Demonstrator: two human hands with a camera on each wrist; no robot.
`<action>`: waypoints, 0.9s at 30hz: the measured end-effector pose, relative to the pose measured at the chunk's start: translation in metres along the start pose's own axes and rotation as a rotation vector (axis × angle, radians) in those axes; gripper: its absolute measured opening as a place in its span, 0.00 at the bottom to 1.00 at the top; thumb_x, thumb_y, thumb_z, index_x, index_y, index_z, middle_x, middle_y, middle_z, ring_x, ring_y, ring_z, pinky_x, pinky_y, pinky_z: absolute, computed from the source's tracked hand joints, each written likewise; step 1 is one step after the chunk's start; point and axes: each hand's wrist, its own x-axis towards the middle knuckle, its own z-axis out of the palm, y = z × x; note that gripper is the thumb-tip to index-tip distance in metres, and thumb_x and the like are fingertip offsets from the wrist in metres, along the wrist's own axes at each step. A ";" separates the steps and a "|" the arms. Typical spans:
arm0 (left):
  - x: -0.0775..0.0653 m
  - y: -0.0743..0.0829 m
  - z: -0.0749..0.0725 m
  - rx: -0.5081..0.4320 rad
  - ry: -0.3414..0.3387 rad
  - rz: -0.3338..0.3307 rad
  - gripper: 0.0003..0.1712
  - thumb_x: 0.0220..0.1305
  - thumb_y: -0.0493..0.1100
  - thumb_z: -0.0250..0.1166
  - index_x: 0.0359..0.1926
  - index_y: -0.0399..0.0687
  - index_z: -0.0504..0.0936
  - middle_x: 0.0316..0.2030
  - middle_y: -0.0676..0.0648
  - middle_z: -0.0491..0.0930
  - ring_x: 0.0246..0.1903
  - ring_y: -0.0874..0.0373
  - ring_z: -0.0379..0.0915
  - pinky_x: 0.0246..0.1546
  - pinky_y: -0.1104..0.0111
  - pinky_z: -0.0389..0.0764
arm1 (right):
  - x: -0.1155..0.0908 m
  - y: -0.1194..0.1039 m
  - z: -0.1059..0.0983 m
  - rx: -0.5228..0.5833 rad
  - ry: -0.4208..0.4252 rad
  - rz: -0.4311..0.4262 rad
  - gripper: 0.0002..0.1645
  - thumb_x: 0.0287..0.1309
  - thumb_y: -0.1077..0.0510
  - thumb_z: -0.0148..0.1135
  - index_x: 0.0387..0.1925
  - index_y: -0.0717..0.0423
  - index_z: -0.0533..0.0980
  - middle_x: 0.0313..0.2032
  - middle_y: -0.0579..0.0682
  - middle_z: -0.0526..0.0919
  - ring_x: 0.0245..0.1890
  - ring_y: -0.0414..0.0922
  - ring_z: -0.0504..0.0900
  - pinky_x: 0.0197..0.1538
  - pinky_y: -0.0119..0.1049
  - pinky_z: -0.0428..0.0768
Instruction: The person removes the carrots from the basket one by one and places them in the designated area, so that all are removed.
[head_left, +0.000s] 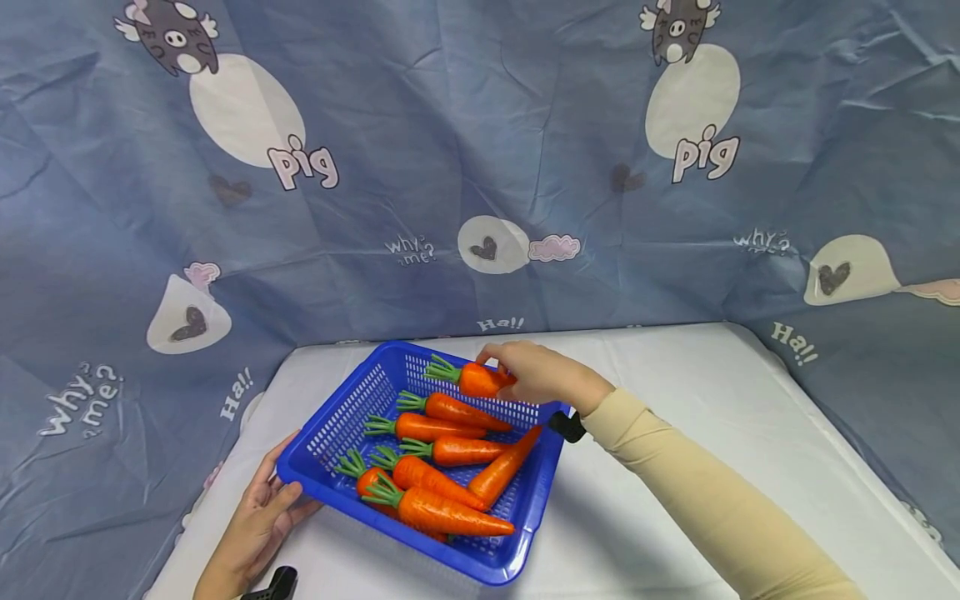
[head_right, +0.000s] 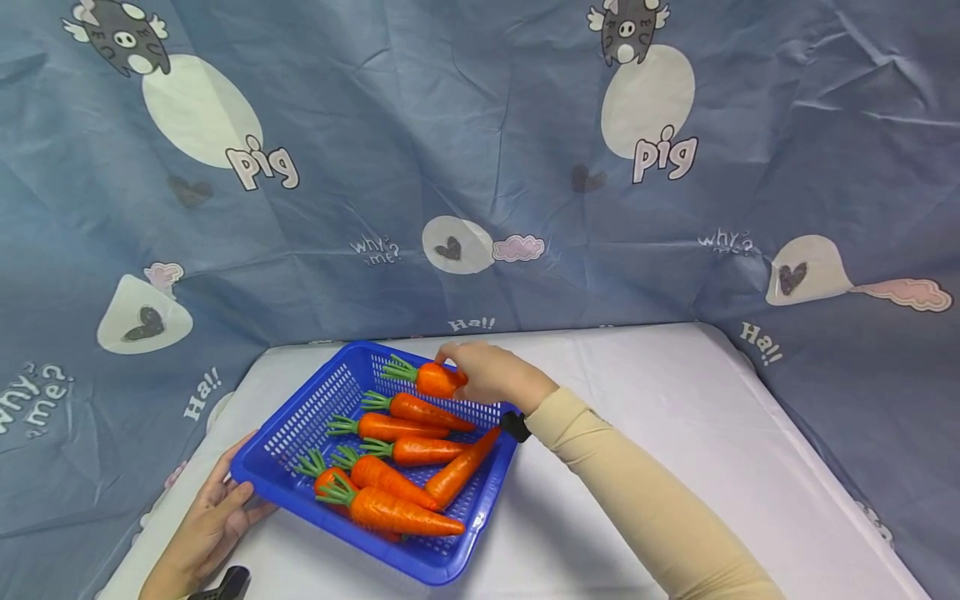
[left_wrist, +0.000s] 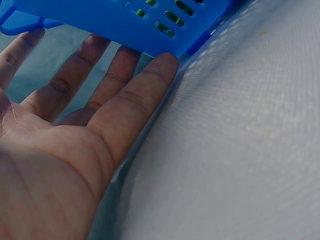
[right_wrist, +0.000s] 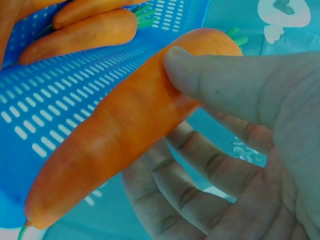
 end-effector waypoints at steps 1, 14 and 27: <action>0.000 0.000 0.000 0.001 0.002 -0.002 0.36 0.84 0.32 0.51 0.83 0.66 0.57 0.65 0.62 0.81 0.60 0.59 0.85 0.52 0.61 0.89 | -0.001 0.001 0.000 0.003 0.001 0.003 0.29 0.65 0.62 0.75 0.66 0.55 0.77 0.48 0.53 0.86 0.45 0.48 0.83 0.55 0.41 0.86; 0.000 0.001 -0.001 0.030 0.009 -0.023 0.37 0.84 0.33 0.51 0.83 0.68 0.56 0.65 0.64 0.80 0.60 0.62 0.84 0.54 0.62 0.89 | -0.015 0.020 -0.015 0.016 0.008 0.030 0.30 0.65 0.62 0.74 0.67 0.55 0.76 0.52 0.56 0.87 0.48 0.51 0.85 0.56 0.45 0.87; 0.000 0.003 0.001 0.014 -0.005 -0.017 0.37 0.84 0.32 0.50 0.84 0.66 0.55 0.65 0.64 0.81 0.60 0.63 0.84 0.54 0.62 0.88 | -0.031 0.047 -0.026 0.007 0.033 0.037 0.28 0.65 0.65 0.73 0.65 0.58 0.76 0.48 0.59 0.86 0.46 0.53 0.85 0.56 0.47 0.87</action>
